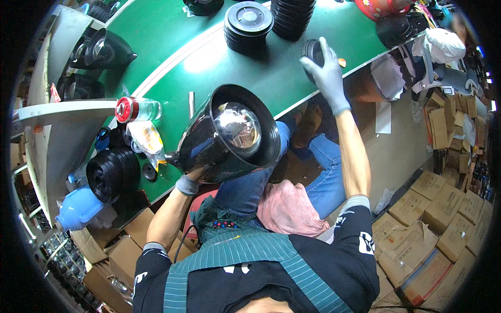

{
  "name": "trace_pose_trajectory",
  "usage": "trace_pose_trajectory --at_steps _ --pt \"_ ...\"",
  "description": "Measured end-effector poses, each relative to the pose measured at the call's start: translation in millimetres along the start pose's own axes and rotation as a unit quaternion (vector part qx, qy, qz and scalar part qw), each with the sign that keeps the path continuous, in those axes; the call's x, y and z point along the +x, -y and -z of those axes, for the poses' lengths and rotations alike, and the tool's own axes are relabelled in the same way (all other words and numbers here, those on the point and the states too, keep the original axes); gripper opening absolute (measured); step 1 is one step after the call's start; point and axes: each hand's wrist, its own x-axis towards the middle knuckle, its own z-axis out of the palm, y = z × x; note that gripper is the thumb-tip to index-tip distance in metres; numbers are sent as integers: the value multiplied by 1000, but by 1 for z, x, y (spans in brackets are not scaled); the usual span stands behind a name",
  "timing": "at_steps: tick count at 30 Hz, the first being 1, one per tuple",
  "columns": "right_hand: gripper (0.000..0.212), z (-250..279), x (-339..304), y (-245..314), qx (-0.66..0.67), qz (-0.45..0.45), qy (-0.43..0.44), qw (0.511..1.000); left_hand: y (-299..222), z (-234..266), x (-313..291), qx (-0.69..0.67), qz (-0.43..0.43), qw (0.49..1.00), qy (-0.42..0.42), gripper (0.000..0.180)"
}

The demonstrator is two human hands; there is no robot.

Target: The person repeatedly picks up black kettle bodies and lids from a green workbench, inserts a metal rod into the kettle opening, and places the lid on top. The person handles each kettle one at a time and returns the assembled units to the bench.

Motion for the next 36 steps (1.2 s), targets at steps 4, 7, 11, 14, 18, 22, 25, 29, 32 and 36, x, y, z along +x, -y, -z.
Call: trace_pose_trajectory --at_steps 4,7,11,14,18,22,25,29,32,36 --pt "104 78 -90 147 353 -20 169 920 14 -3 -12 -85 42 992 86 53" --pt "113 90 -137 198 387 65 230 891 18 5 -28 -129 64 976 161 55" --pt "119 87 -185 204 264 124 207 934 18 10 -53 -167 74 952 245 58" --pt "120 97 -222 206 246 195 173 933 16 11 -63 -160 66 933 316 61" --pt "118 115 -266 219 176 255 132 942 10 3 -63 -99 28 904 414 64" --pt "113 128 -301 224 168 235 104 952 18 -11 -71 -344 204 815 420 63" --pt "115 132 -319 225 263 147 64 951 57 -6 -70 -148 63 888 431 66" --pt "116 137 -332 224 199 187 56 960 46 -17 -76 -349 254 812 393 69" --pt "118 141 -332 224 159 236 49 957 44 -16 -83 -323 227 832 391 68" --pt "123 132 -346 214 256 131 47 957 36 -11 -94 -145 53 933 325 62"
